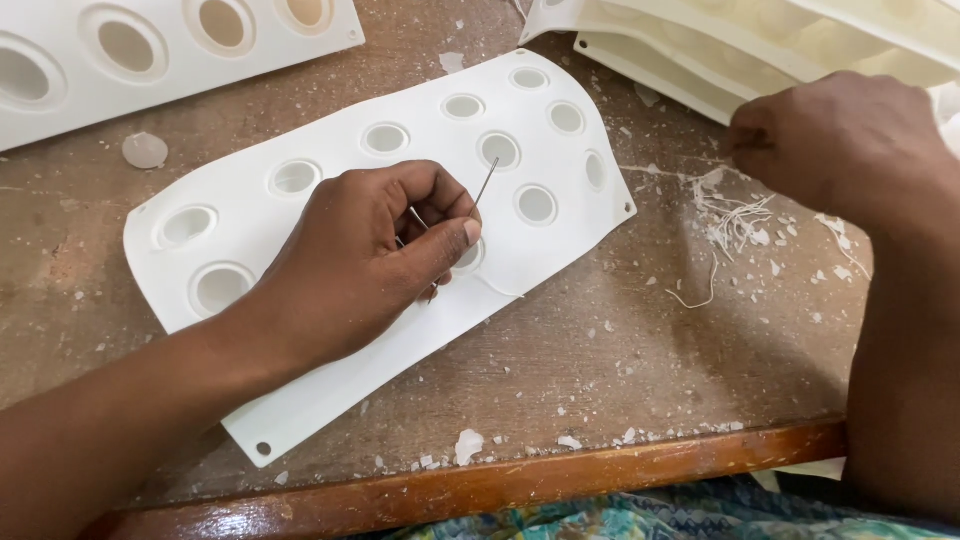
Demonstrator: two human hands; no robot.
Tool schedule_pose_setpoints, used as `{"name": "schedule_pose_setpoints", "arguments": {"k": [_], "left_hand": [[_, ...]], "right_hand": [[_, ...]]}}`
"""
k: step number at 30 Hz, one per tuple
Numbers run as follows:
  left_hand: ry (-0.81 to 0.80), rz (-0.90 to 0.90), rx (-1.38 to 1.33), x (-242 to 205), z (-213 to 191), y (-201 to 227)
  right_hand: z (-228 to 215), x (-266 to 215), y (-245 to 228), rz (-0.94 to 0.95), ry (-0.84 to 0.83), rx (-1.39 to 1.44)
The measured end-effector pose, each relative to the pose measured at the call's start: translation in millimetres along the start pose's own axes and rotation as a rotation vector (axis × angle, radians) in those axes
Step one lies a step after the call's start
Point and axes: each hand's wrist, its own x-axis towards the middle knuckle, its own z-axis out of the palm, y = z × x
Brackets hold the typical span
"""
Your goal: Threading wicks through white silicone ball-shaped molds using a needle.
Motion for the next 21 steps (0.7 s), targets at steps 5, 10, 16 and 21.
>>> {"name": "schedule_pose_setpoints", "arguments": {"k": [5,10,16,21], "left_hand": [[0.0,0.008,0.04,0,-1,1],[-0.002,0.017,0.039,0,0,1],[-0.005,-0.007,0.023,-1,0,3],[-0.008,-0.001,0.001,-1,0,2]], "right_hand": [[28,14,29,0.071,-0.205,-0.021],[0,-5,16,-0.02,-0.3,-0.123],[9,-15,0,-0.282,-0.277,0.165],[-35,-53,-38,-0.427,-0.399,0.227]]}}
